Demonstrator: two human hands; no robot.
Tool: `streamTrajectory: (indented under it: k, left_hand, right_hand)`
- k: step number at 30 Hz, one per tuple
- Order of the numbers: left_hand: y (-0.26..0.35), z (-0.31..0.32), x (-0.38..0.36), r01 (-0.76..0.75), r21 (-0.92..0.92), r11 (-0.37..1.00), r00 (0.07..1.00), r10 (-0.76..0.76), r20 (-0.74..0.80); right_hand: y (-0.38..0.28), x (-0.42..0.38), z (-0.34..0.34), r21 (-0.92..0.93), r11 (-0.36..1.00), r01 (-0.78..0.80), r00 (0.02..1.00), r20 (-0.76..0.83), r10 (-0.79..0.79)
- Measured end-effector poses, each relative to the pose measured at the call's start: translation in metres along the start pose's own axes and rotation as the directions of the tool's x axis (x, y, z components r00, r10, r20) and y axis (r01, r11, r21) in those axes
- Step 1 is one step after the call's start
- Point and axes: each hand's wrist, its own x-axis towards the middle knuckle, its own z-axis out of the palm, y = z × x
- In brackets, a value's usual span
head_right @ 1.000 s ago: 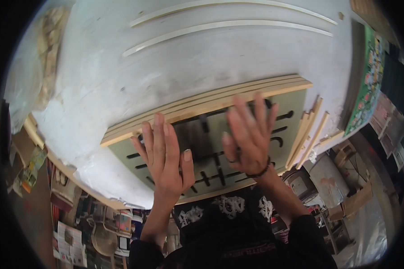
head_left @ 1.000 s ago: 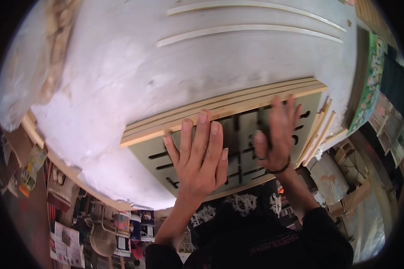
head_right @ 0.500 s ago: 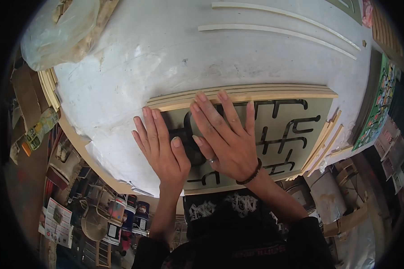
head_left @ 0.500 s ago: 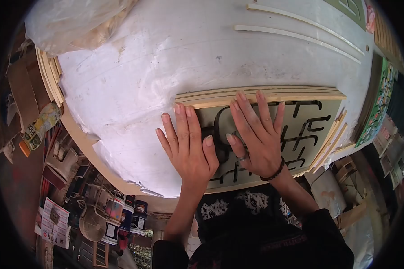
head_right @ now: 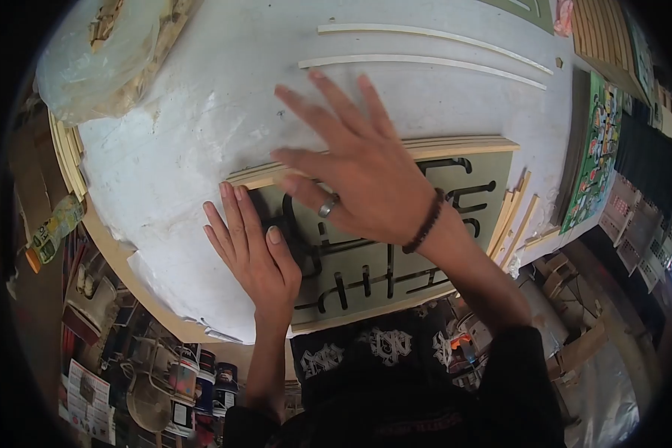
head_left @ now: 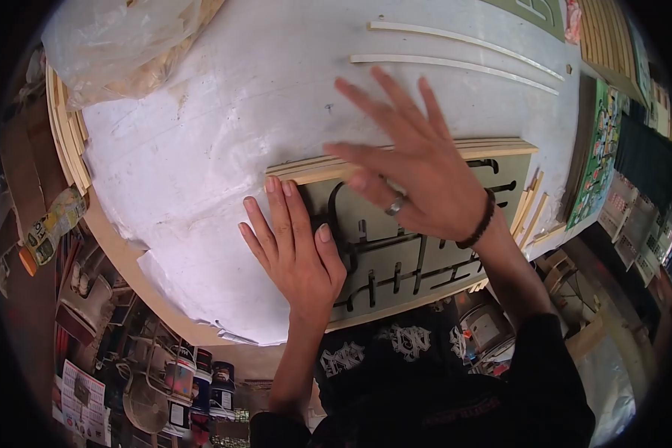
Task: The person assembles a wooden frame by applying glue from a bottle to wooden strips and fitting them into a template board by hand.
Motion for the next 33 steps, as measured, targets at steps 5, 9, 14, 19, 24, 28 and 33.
streamTrajectory:
  k: [5, 9, 14, 19, 24, 28, 33]
  left_hand:
    - [0.003, 0.002, 0.0, 0.012, 0.007, 1.0, 0.998, -0.011, -0.056]
    - [0.006, 0.0, 0.0, -0.012, 0.035, 0.999, 0.998, 0.015, -0.059]
    - [0.007, 0.006, 0.001, -0.055, 0.043, 0.998, 0.988, 0.061, -0.14]
    - [0.014, 0.006, -0.001, -0.045, 0.069, 0.997, 0.985, 0.056, -0.165]
    - [0.018, 0.008, -0.002, -0.07, 0.114, 0.991, 0.975, 0.092, -0.201]
    - [0.02, 0.008, -0.002, -0.096, 0.146, 0.985, 0.971, 0.125, -0.205]
    - [0.01, 0.009, -0.005, -0.165, 0.045, 0.985, 0.959, 0.171, -0.227]
  right_hand:
    - [0.014, -0.025, -0.008, -0.039, 0.996, -0.076, 0.996, 0.051, 0.078]
    - [0.036, -0.048, -0.025, -0.05, 0.988, -0.148, 0.987, 0.06, 0.151]
    - [0.087, -0.085, -0.047, -0.034, 0.986, -0.164, 0.985, 0.039, 0.166]
    - [0.148, -0.13, -0.079, -0.066, 0.975, -0.214, 0.973, 0.069, 0.218]
    - [0.204, -0.175, -0.101, -0.028, 0.974, -0.227, 0.973, -0.056, 0.225]
    - [0.226, -0.22, -0.119, -0.078, 0.937, -0.34, 0.921, -0.227, 0.315]
    - [0.2, -0.257, -0.113, 0.514, 0.808, -0.288, 0.822, -0.3, 0.484]
